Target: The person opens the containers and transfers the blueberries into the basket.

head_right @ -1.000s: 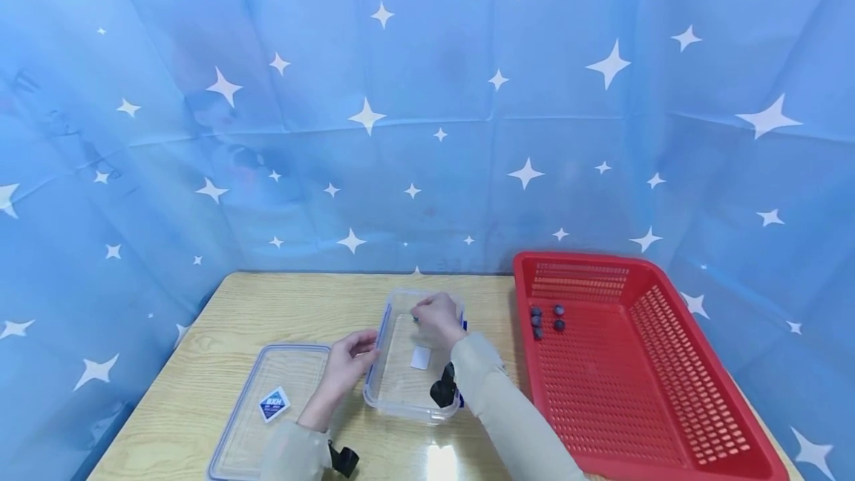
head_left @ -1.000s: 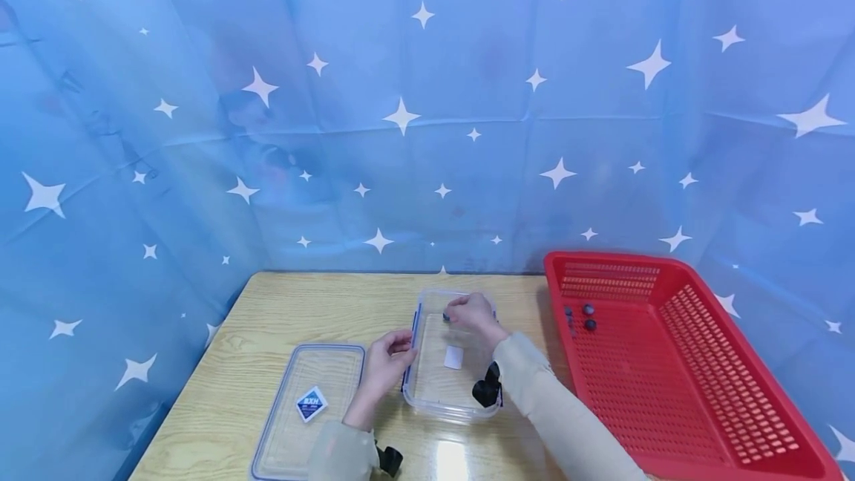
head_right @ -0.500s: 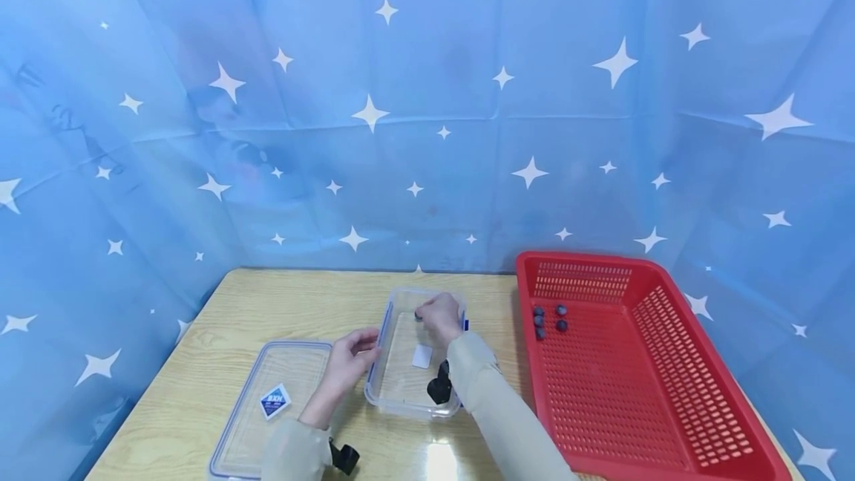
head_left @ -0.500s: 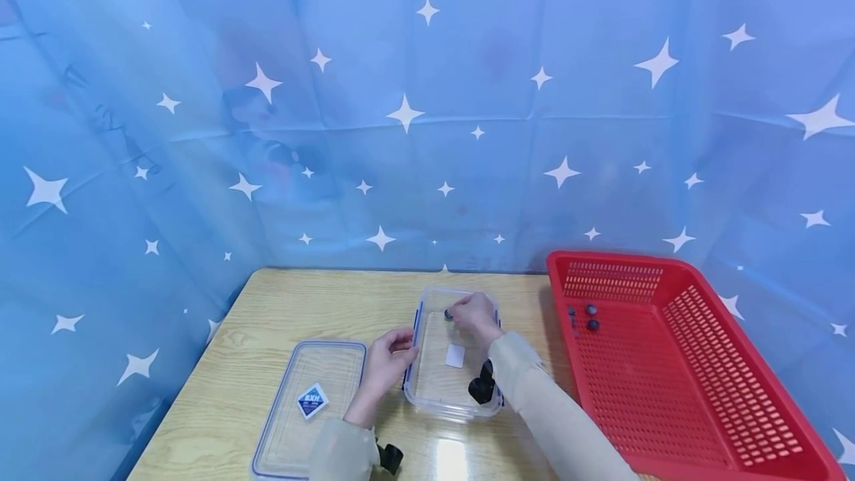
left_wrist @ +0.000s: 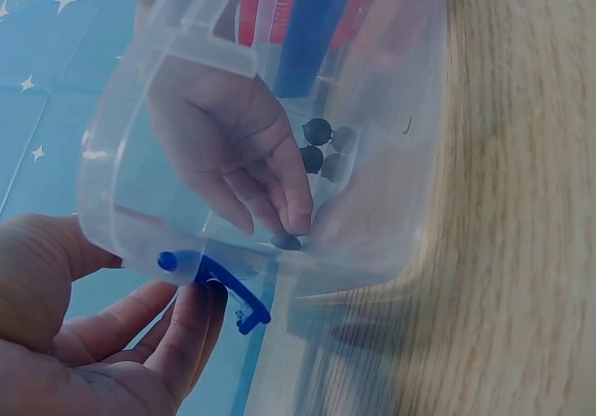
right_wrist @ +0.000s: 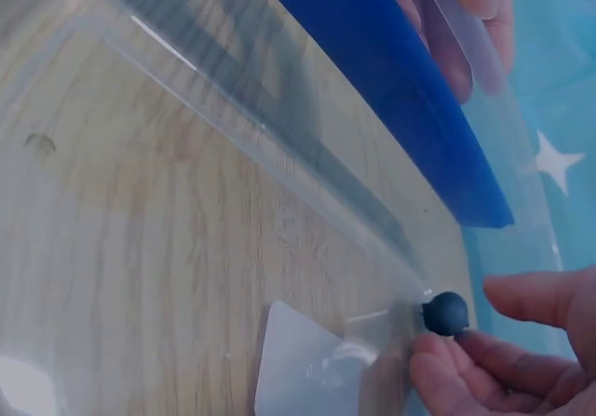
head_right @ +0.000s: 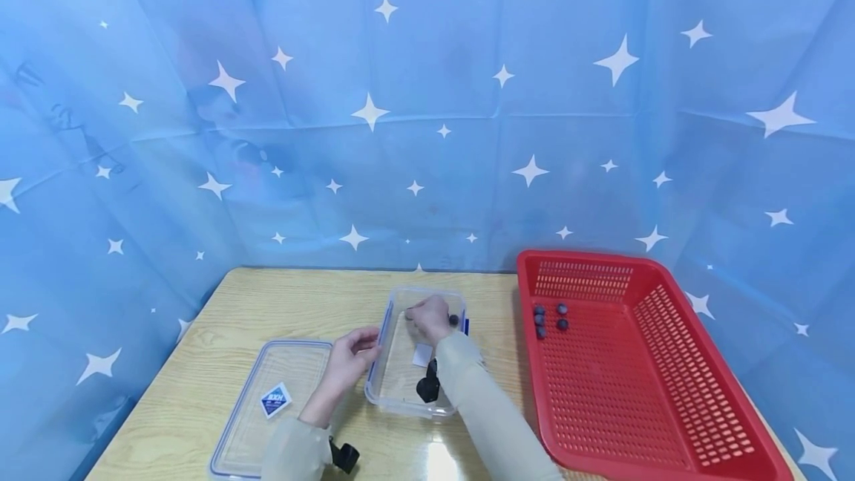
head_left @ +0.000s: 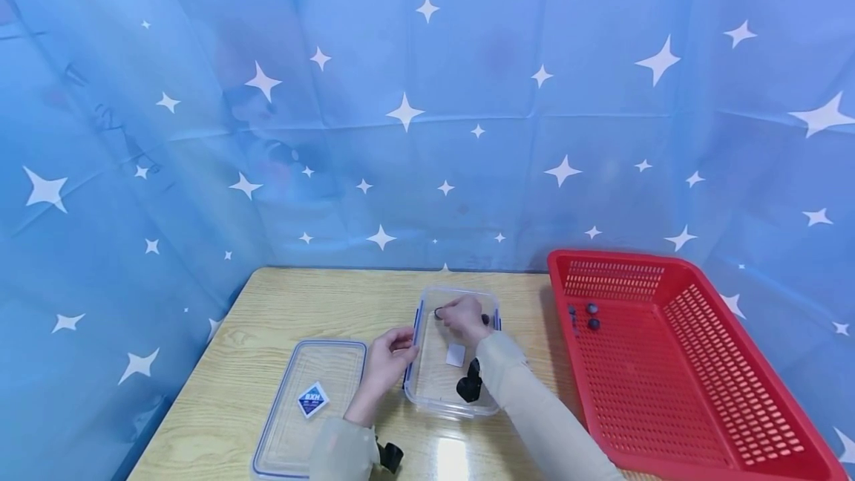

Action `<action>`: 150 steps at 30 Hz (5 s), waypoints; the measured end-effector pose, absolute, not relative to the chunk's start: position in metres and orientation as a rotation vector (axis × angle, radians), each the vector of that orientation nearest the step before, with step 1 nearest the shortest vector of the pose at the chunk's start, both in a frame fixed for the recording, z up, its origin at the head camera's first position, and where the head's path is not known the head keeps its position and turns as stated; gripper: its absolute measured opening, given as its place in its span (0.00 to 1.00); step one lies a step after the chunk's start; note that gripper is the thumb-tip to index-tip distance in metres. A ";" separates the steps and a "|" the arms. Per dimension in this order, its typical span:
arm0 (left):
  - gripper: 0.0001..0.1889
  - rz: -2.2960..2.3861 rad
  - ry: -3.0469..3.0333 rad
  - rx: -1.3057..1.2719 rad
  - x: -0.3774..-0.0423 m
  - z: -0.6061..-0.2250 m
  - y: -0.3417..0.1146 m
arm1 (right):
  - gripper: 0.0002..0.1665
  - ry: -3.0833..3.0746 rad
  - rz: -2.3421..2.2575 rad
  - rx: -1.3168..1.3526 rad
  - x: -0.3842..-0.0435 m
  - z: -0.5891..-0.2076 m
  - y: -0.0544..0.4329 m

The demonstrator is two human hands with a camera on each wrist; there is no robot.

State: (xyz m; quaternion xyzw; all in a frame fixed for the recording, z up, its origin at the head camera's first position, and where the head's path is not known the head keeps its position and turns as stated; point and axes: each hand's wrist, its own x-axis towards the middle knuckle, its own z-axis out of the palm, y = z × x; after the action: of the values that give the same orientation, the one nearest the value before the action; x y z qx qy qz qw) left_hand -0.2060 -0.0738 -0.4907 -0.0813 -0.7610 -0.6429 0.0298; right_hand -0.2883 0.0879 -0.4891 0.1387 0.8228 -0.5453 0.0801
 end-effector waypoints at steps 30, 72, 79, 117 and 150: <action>0.16 -1.958 -2.338 -0.308 -0.210 -0.499 -0.076 | 0.06 2.451 -1.582 0.216 -0.285 -0.489 0.077; 0.16 -2.026 -2.332 -0.262 -0.203 -0.486 -0.074 | 0.24 2.422 -1.839 -0.070 -0.258 -0.386 0.229; 0.17 -2.038 -2.331 -0.258 -0.208 -0.495 -0.074 | 0.29 2.478 -1.822 -0.139 -0.245 -0.391 0.258; 0.16 -1.990 -2.369 -0.242 -0.191 -0.464 -0.071 | 0.10 2.062 -2.306 0.029 -0.233 -0.448 0.383; 0.16 -2.009 -2.371 -0.248 -0.192 -0.464 -0.072 | 0.19 2.173 -2.359 -0.145 -0.254 -0.403 0.276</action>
State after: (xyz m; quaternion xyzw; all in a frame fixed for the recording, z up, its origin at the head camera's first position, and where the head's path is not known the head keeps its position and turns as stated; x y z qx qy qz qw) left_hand -0.1923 -0.0718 -0.4642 -0.0794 -0.7604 -0.6445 0.0121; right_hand -0.2539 0.2765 -0.4028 -0.0451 0.6765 -0.7343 -0.0346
